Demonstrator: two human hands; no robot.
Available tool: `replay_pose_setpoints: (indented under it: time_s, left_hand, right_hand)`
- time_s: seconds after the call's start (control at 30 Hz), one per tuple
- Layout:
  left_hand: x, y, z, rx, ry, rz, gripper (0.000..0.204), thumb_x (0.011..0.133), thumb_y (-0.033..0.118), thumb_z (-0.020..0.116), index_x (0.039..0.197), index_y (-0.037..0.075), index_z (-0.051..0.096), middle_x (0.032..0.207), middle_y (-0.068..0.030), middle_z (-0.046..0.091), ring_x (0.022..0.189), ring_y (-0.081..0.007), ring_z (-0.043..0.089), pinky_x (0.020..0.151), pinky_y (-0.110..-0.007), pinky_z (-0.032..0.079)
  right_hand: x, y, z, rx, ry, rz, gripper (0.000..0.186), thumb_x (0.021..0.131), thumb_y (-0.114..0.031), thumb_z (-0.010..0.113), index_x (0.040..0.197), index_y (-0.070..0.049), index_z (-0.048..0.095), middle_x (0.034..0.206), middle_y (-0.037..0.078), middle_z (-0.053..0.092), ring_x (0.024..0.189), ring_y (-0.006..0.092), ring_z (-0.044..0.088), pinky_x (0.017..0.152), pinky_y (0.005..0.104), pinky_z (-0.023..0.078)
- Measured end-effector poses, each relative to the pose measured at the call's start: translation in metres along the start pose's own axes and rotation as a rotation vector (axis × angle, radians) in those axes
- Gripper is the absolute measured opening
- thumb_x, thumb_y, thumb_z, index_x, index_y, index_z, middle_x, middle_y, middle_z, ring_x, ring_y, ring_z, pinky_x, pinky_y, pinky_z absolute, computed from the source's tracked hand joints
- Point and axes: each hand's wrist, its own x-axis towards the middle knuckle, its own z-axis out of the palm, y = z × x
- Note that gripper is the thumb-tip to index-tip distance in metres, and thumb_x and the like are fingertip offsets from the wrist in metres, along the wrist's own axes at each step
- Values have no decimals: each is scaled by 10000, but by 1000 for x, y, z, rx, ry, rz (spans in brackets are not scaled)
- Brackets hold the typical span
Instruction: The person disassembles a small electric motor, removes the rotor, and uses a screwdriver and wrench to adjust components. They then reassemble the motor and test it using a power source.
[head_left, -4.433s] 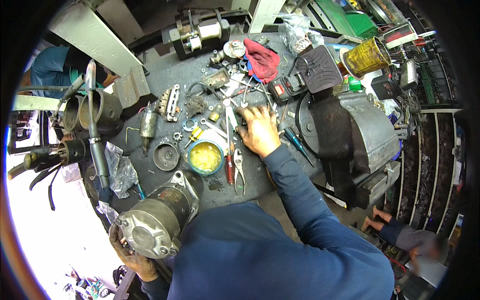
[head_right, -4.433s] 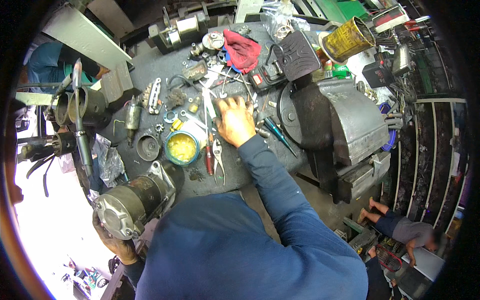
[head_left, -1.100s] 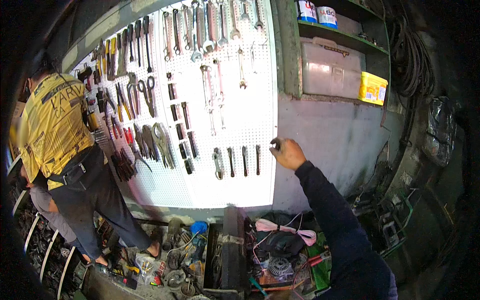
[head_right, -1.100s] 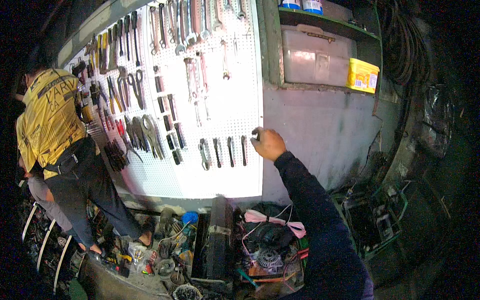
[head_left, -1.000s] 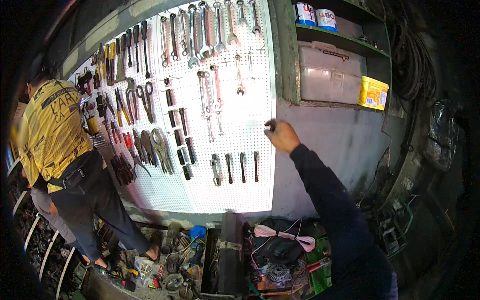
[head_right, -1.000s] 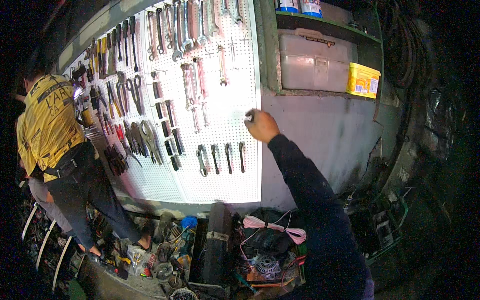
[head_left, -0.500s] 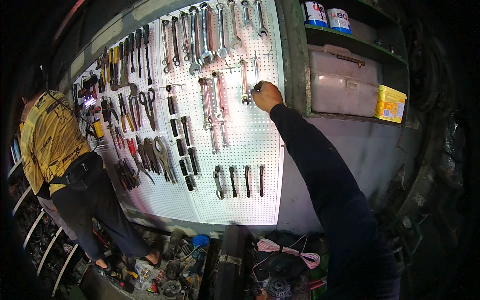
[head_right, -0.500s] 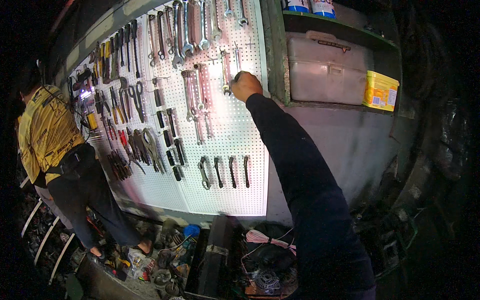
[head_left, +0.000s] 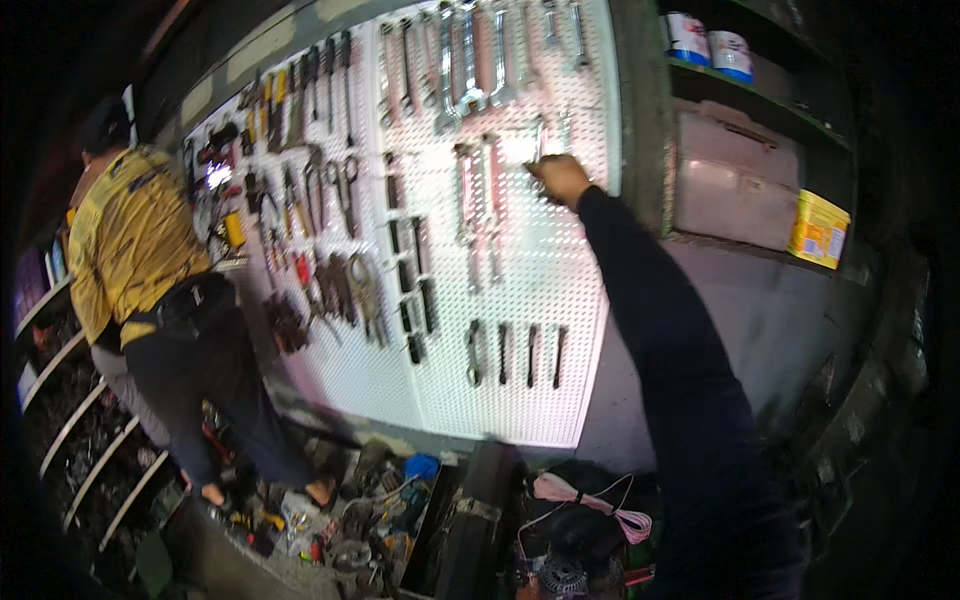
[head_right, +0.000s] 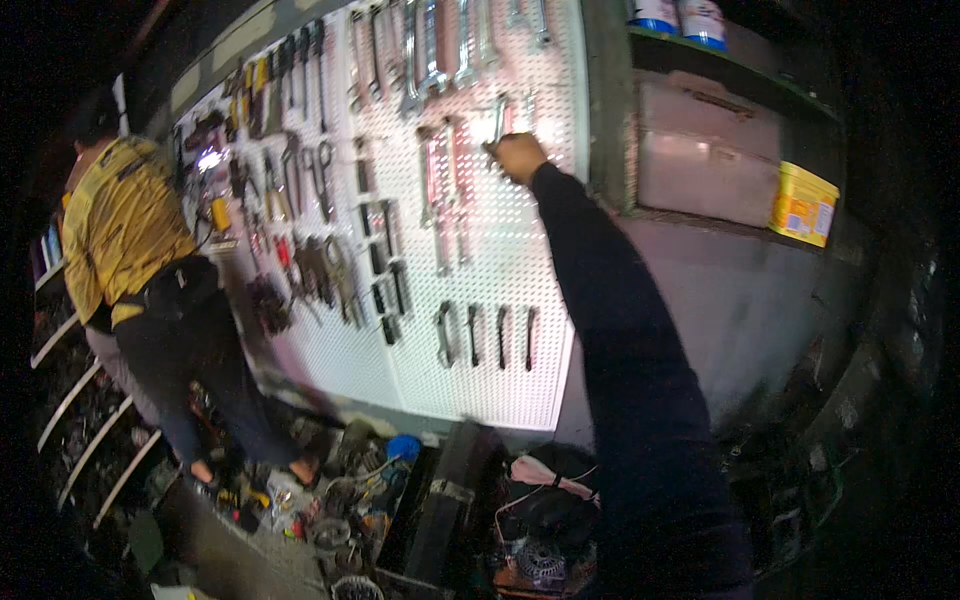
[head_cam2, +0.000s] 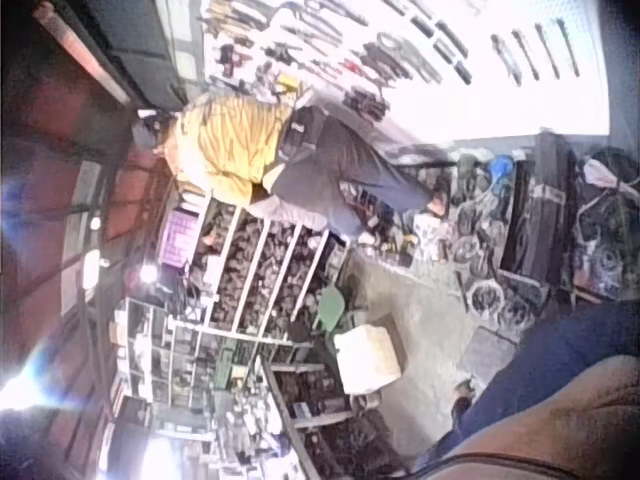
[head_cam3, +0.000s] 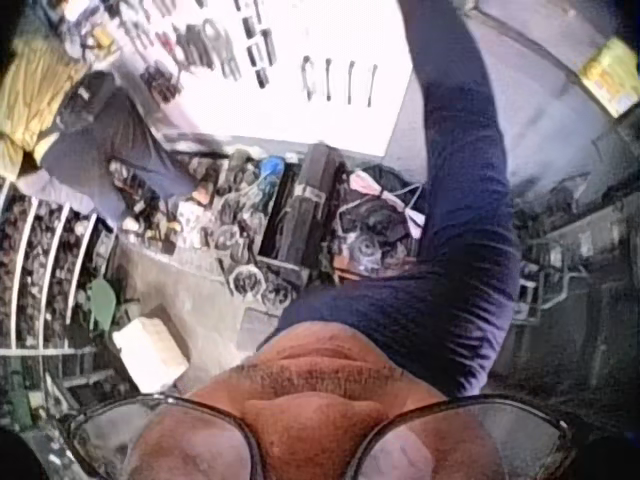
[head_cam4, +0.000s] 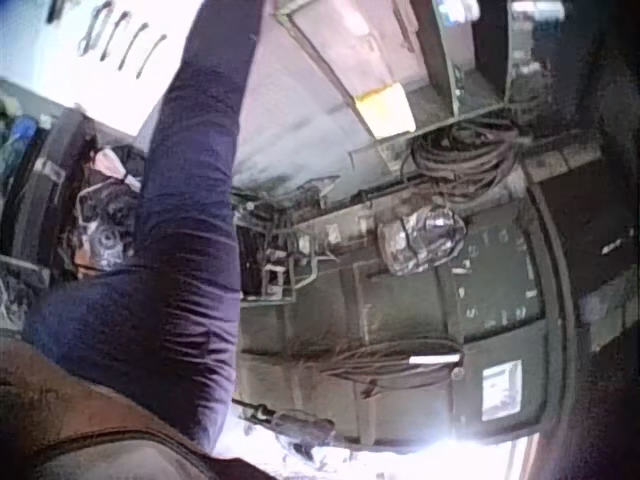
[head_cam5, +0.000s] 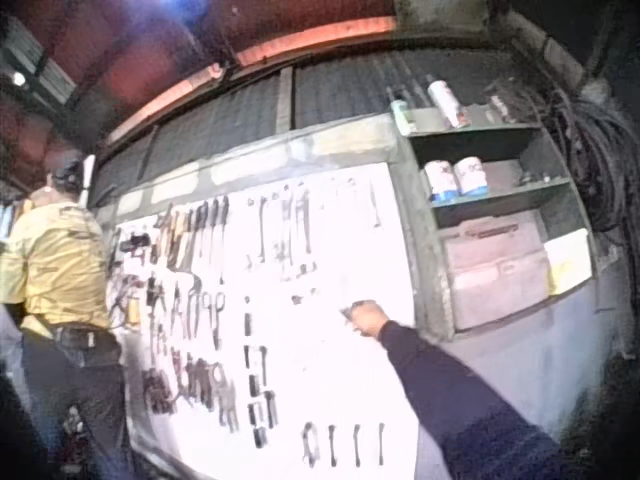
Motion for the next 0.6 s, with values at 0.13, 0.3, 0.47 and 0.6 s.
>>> replay_pose_setpoints:
  time_s: [0.13,0.3,0.47,0.6]
  left_hand:
    - [-115,-137,45,198,-26,-160,415,860,274,690,1255,146,707,1265,-137,712,1200,-303,657,1013,-473,514]
    - [-252,-256,105,118,-181,-471,371,903,272,654,1247,150,723,1231,-126,734,1178,-307,678,1013,-472,519]
    - [-294,-202,50,-361,165,-636,421,913,308,725,1208,7,712,1140,-217,748,1034,-328,728,902,-427,572]
    - [-335,-121,-38,-537,384,-497,438,905,229,736,1247,-39,673,1158,-193,746,1078,-288,713,943,-378,543]
  right_hand:
    - [-12,-14,-9,439,9,-114,398,1020,-334,582,1281,-46,669,1075,72,688,892,176,653,783,318,538]
    - [-108,-83,13,768,-145,-162,393,1113,-356,482,1233,-19,644,1006,41,620,991,151,582,970,311,452]
    - [-336,-156,104,701,-794,-417,356,1062,-213,523,1306,19,639,1142,128,708,991,198,688,811,318,561]
    - [-563,-234,204,659,-1528,47,437,985,-119,630,1402,-2,577,1073,133,679,837,189,678,771,333,563]
